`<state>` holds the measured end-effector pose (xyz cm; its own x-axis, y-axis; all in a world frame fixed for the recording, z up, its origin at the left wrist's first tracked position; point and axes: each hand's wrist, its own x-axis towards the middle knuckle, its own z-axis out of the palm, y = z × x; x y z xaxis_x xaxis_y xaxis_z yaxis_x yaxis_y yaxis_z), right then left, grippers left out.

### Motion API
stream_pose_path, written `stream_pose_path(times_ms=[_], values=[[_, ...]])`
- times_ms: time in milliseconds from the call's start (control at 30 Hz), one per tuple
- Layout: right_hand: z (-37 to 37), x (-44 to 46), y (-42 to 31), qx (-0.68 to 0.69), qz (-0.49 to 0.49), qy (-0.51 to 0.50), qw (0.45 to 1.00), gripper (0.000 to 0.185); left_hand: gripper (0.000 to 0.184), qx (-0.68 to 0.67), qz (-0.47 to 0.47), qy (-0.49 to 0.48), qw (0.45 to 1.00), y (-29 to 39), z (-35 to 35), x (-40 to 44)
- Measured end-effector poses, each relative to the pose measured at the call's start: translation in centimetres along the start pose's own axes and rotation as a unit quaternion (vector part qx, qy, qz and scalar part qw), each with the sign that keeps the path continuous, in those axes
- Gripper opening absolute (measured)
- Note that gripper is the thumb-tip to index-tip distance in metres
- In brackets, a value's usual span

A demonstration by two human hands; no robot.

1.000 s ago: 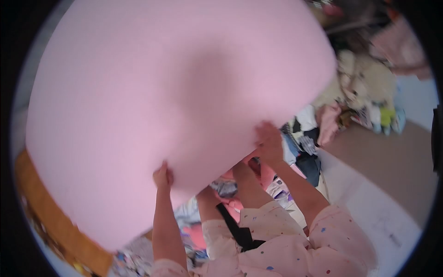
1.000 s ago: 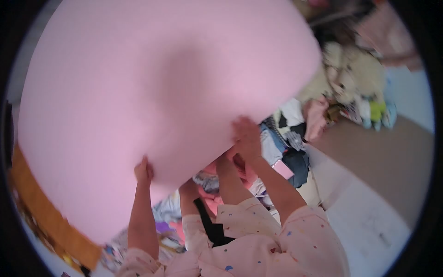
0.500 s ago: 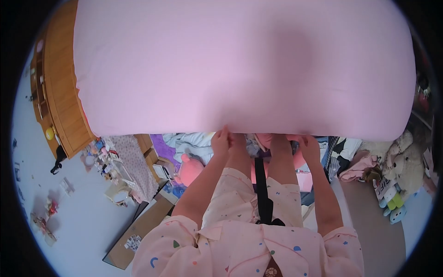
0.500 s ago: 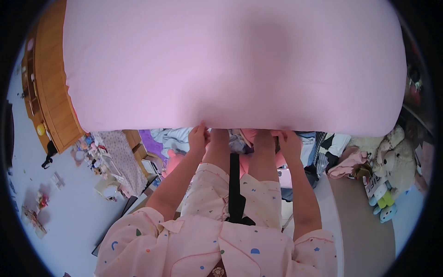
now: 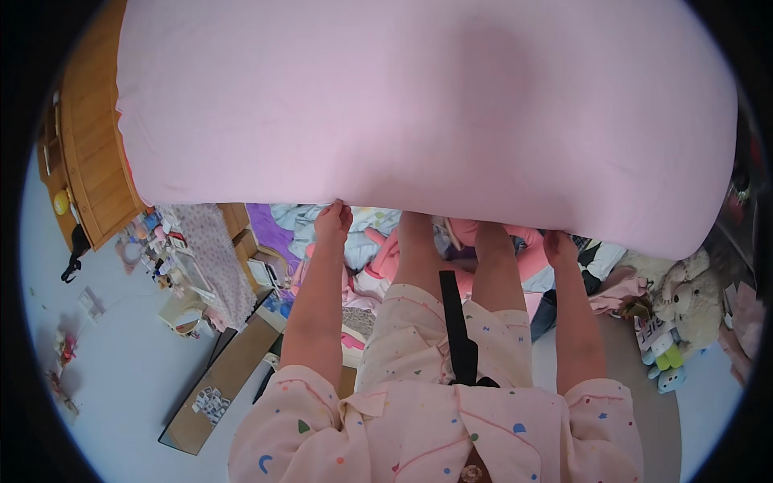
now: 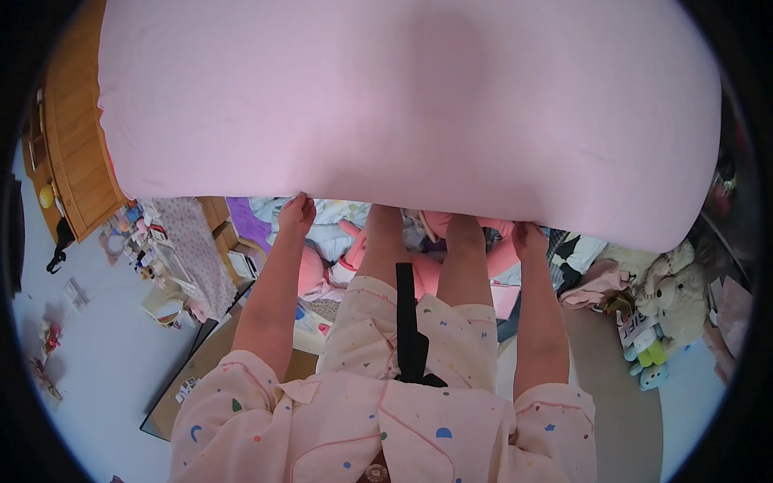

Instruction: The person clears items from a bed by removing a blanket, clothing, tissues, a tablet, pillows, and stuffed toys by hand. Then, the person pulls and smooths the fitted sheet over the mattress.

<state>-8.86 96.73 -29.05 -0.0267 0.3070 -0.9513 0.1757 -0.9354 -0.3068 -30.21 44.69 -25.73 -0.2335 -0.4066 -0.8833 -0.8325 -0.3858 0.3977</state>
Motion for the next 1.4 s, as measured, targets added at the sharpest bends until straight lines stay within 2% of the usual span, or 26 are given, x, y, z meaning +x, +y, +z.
stream_pose_path(times_ms=[33, 67, 100, 133, 167, 200, 233, 300, 467, 533, 633, 667, 700, 767, 800, 867, 1000, 1067, 1233, 1300, 1367, 1400], values=[[-0.1, -0.2, -0.3, -0.003, 0.0, 0.001, 1.0, 0.011, 0.015, 0.035, 0.008, 0.017, 0.999, 0.1, 0.0, -0.4], [-0.3, -0.5, -0.6, -0.066, 0.014, 0.025, 0.997, 0.008, 0.015, 0.034, 0.004, 0.019, 0.999, 0.3, -0.1, -0.8], [-0.5, -0.7, -0.9, -0.127, 0.027, 0.048, 0.99, 0.008, 0.017, 0.103, 0.016, 0.026, 0.994, 0.5, -0.2, -1.2], [-0.7, -1.4, -1.2, -0.129, 0.029, 0.051, 0.99, 0.008, 0.018, 0.172, 0.026, 0.033, 0.984, 0.6, -0.6, -1.4], [-0.8, -2.0, -1.5, -0.218, 0.015, 0.058, 0.974, 0.009, 0.018, 0.173, 0.024, 0.035, 0.984, 0.6, -1.3, -1.2], [-0.8, -2.7, -1.8, -0.304, 0.001, 0.064, 0.95, 0.012, 0.018, 0.233, 0.03, 0.018, 0.972, 1.0, -2.1, -1.1], [-1.0, -3.1, -2.0, -0.305, 0.002, 0.065, 0.95, 0.012, 0.018, 0.293, 0.036, 0.001, 0.956, 1.3, -2.8, -1.3], [-1.3, -4.0, -2.6, -0.368, 0.021, 0.075, 0.927, 0.017, 0.018, 0.278, 0.04, -0.004, 0.96, 1.5, -4.1, -1.9], [-1.8, -6.6, -4.4, -0.358, 0.033, 0.037, 0.932, 0.014, 0.017, 0.195, 0.022, -0.018, 0.98, 1.8, -3.1, -4.4], [-1.8, -7.3, -4.9, -0.338, 0.04, 0.034, 0.94, 0.012, 0.019, 0.045, -0.03, -0.075, 0.996, 1.6, -1.8, -4.6], [-2.2, -8.0, -5.4, -0.333, 0.05, 0.022, 0.941, 0.011, 0.016, 0.014, -0.047, -0.057, 0.997, 0.3, -1.0, -1.3], [-2.4, -7.8, -5.5, -0.329, 0.059, 0.013, 0.942, 0.011, 0.013, 0.023, -0.041, -0.002, 0.999, -0.1, -0.5, -1.2], [-2.7, -7.7, -5.6, -0.325, 0.068, 0.004, 0.943, 0.011, 0.013, 0.024, -0.044, -0.002, 0.999, -0.3, -0.5, -1.3], [-2.9, -7.8, -6.0, -0.334, 0.07, 0.003, 0.94, 0.012, 0.016, 0.146, -0.017, 0.049, 0.988, 0.3, -0.2, -2.5], [-2.9, -7.7, -6.1, -0.343, 0.071, -0.001, 0.937, 0.012, 0.016, 0.148, -0.016, 0.05, 0.988, 0.7, -0.3, -3.1], [-2.5, -8.4, -6.5, -0.354, 0.07, 0.019, 0.932, 0.012, 0.019, 0.313, 0.065, 0.052, 0.946, 1.6, -1.3, -4.4], [-0.4, -9.9, -8.3, -0.35, 0.048, 0.028, 0.935, 0.013, 0.017, 0.268, 0.092, 0.041, 0.958, 3.9, -1.2, -6.7], [0.6, -10.4, -9.0, -0.347, 0.014, -0.001, 0.938, 0.012, 0.016, 0.265, 0.144, 0.002, 0.953, 5.0, 0.0, -7.1], [3.3, -8.2, -9.7, -0.33, -0.004, -0.004, 0.944, 0.013, 0.013, 0.268, 0.103, -0.011, 0.958, 6.2, 3.0, -5.1], [4.2, -6.9, -9.6, -0.302, -0.066, -0.059, 0.949, 0.013, 0.014, 0.259, 0.113, -0.012, 0.959, 6.2, 3.2, -4.1], [5.8, -6.0, -11.1, -0.314, -0.088, -0.048, 0.944, 0.014, 0.014, 0.285, 0.122, -0.014, 0.951, 6.6, 3.9, -3.7], [6.3, -5.7, -12.0, -0.367, -0.079, -0.058, 0.925, 0.015, 0.015, 0.319, 0.111, 0.01, 0.941, 6.6, 4.0, -3.7]])
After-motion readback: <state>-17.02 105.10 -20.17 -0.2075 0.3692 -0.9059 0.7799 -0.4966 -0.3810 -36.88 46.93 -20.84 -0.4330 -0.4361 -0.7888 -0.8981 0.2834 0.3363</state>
